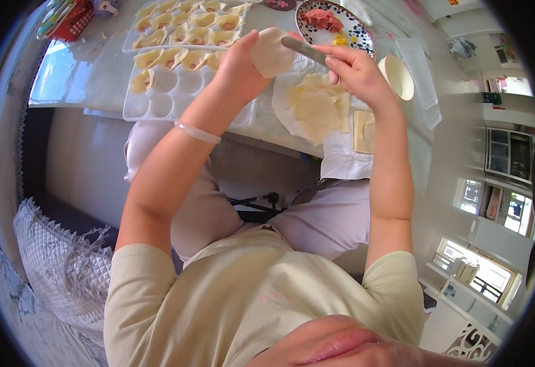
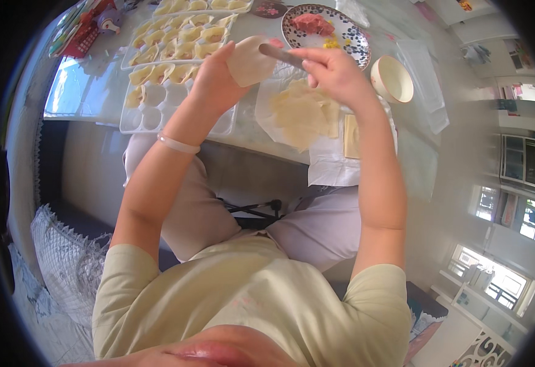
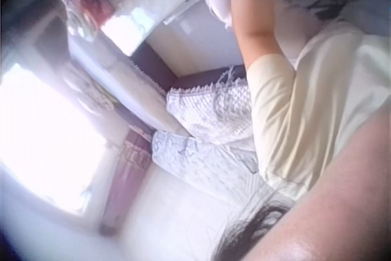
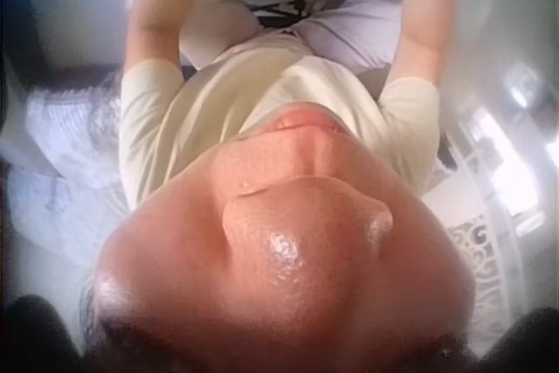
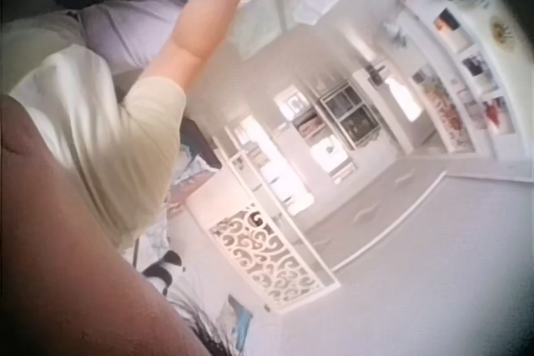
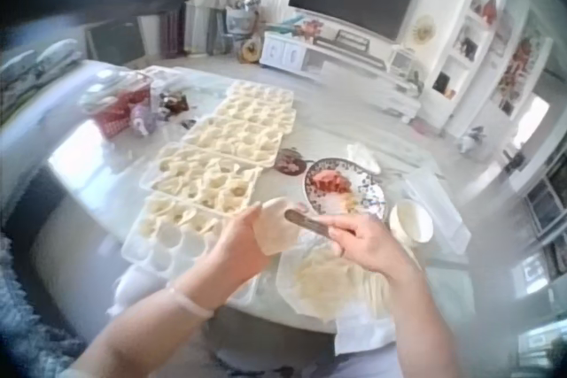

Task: The person sits cross-legged and prepares dumplings by hand. They place a filling of ground meat and corn onto a square wrapper, fold the wrapper into a specific shape, and place the finished dumpling into a white plastic tray. The process is repeated continuously.

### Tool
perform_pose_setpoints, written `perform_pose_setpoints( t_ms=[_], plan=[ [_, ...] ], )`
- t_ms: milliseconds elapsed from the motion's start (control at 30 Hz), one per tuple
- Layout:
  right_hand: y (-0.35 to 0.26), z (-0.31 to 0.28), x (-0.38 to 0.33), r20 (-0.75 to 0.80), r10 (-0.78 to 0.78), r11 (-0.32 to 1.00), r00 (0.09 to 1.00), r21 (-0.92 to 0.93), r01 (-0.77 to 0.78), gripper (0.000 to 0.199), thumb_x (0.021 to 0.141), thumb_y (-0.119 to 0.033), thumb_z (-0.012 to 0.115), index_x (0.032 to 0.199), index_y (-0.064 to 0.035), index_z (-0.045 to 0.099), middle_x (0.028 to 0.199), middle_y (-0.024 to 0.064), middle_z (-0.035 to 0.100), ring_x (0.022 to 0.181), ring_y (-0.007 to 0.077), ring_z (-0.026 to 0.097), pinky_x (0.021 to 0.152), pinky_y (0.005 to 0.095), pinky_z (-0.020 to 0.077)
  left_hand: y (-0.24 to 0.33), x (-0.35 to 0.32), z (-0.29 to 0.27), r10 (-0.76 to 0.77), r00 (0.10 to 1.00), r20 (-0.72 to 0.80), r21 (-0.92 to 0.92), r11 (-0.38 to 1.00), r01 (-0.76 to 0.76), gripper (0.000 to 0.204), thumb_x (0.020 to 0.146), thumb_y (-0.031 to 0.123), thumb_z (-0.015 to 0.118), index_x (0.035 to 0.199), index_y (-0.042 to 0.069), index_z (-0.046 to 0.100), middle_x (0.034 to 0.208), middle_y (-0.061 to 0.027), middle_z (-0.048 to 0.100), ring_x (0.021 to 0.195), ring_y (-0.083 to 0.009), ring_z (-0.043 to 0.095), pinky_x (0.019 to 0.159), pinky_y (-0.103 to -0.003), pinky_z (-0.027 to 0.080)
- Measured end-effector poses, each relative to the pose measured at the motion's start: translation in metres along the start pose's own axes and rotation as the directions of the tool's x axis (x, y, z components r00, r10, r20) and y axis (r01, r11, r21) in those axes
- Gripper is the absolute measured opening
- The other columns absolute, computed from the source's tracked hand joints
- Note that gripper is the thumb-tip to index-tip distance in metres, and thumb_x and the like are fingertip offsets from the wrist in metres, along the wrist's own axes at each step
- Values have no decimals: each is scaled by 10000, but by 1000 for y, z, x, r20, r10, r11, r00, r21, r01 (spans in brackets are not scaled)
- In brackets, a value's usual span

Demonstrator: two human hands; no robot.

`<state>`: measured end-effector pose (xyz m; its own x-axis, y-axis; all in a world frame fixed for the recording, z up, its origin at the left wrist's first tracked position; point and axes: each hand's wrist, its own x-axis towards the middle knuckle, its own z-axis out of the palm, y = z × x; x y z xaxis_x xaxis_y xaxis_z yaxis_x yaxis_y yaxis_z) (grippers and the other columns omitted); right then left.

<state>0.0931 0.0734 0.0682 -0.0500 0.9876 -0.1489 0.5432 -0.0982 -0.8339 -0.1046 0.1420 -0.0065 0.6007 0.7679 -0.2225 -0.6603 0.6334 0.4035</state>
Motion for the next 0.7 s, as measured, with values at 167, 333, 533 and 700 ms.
perform_pose_setpoints(
  t_ms=[167, 333, 533, 700],
  plan=[
    [-4, 18, -15, -285, -182, 977, 941, -158, 141, 306, 913, -95, 486, 1190, -78, 616, 630, -23, 504, 589, 51, 459, 591, 214, 417, -1, -5, 12, 22, 997, -79, 29, 999, -20, 465, 985, 279, 263, 1292, -34, 417, 1272, -158, 503, 1194, -324, 468, 1035, -443, 349],
    [19, 17, -11, -346, -211, 889, 914, -457, 32, 276, 894, -143, 508, 1135, -101, 636, 710, 101, 587, 671, 198, 562, 649, 321, 457, 24, -5, 10, 157, 987, -40, 14, 988, -157, 468, 988, 281, 257, 1293, -41, 405, 1310, -169, 468, 1240, -326, 428, 1052, -453, 336],
    [29, 55, 35, -291, -427, 712, 856, -691, 120, 211, 869, -211, 563, 957, -48, 663, 821, 194, 642, 803, 355, 618, 688, 422, 481, 51, -3, -3, 281, 958, 58, -87, 957, -275, 447, 975, 290, 277, 1231, -21, 472, 1244, -167, 533, 1176, -330, 494, 1018, -461, 378],
    [4, 79, 57, -257, -129, 644, 958, -756, -116, 138, 800, -144, 597, 828, -41, 686, 820, 206, 653, 780, 359, 639, 695, 423, 516, 65, -3, -8, 330, 943, 40, -179, 931, -318, 422, 967, 278, 291, 1174, -4, 526, 1185, -160, 580, 1125, -324, 538, 994, -464, 403]
  ],
)
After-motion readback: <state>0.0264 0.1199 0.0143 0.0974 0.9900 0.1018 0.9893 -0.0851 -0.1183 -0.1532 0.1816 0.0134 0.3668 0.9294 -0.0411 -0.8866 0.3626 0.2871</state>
